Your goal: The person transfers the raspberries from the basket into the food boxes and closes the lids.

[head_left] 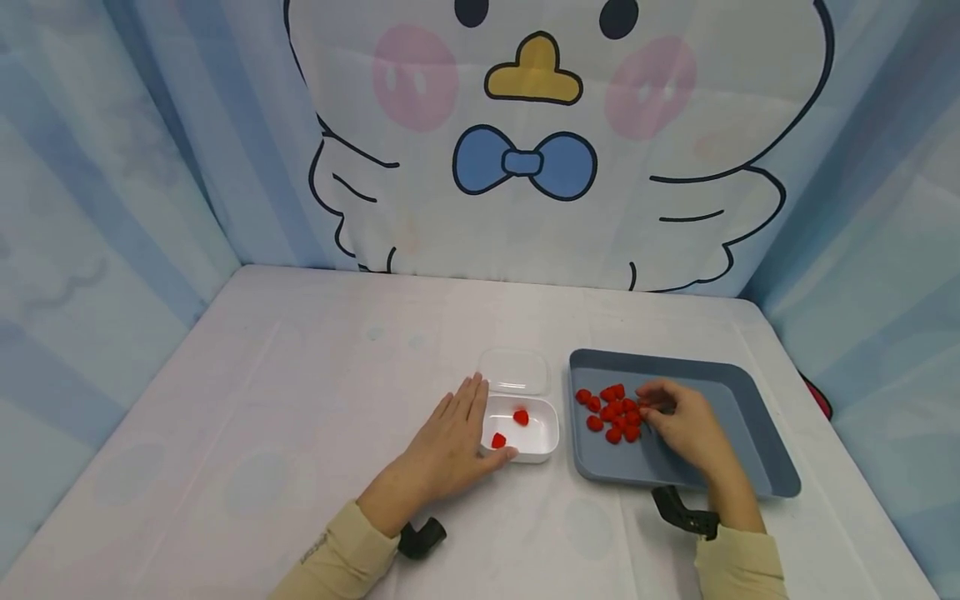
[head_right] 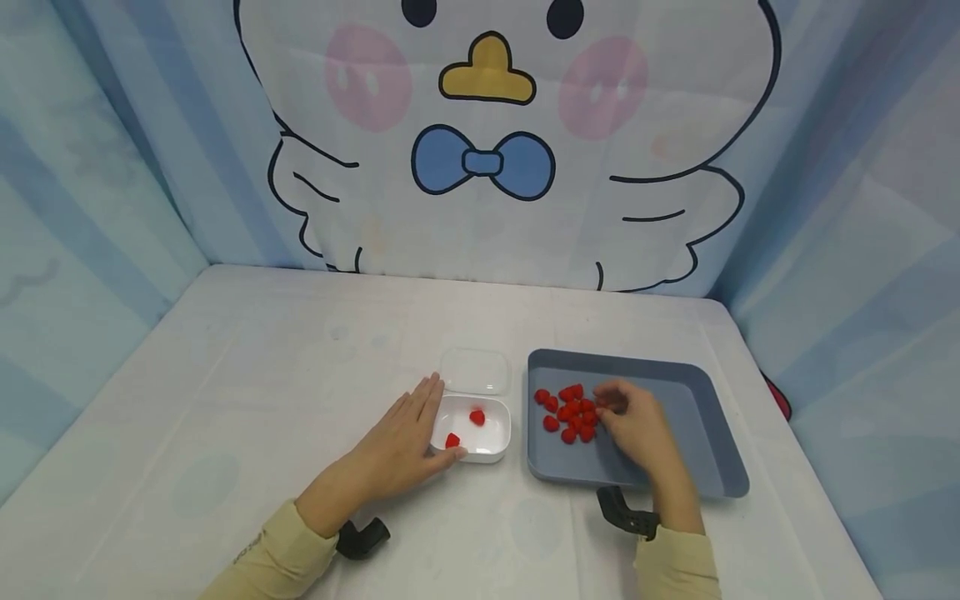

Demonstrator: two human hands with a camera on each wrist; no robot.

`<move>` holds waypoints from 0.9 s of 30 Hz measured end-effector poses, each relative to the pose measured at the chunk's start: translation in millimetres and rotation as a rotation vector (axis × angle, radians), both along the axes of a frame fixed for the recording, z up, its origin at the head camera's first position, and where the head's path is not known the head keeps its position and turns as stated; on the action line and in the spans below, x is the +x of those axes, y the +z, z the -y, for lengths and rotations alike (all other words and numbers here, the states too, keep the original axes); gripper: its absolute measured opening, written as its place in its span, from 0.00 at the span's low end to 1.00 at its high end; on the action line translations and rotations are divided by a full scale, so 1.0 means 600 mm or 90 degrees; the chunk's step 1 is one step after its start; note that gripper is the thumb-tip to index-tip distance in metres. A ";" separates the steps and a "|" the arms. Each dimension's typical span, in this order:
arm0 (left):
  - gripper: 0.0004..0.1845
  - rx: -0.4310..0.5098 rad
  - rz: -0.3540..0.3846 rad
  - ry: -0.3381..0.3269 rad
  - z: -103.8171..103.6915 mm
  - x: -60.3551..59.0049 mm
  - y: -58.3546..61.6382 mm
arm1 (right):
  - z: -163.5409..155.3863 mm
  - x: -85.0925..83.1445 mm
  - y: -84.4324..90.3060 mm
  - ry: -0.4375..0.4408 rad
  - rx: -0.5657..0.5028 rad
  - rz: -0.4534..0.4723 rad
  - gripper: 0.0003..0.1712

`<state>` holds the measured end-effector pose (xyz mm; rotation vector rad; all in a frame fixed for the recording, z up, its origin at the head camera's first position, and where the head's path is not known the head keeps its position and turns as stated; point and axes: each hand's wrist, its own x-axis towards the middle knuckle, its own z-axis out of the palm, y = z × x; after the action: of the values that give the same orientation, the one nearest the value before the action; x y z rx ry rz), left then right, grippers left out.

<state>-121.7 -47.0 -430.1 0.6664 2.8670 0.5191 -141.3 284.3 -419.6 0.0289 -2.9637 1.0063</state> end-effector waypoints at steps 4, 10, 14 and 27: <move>0.53 0.002 0.000 -0.002 0.000 0.001 -0.001 | -0.002 0.000 -0.002 -0.003 -0.008 -0.010 0.14; 0.53 0.000 -0.010 -0.003 0.000 0.001 -0.002 | -0.002 0.001 -0.002 -0.017 -0.024 -0.044 0.15; 0.53 -0.001 -0.013 -0.003 0.000 0.000 -0.002 | -0.003 0.001 -0.001 -0.022 -0.036 -0.066 0.15; 0.53 -0.002 -0.010 0.001 -0.002 0.000 -0.003 | 0.000 0.002 0.007 -0.038 -0.065 -0.111 0.15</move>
<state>-121.7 -46.0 -431.9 0.6706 2.8818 0.5123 -140.3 284.2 -415.4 0.0262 -2.7373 1.0859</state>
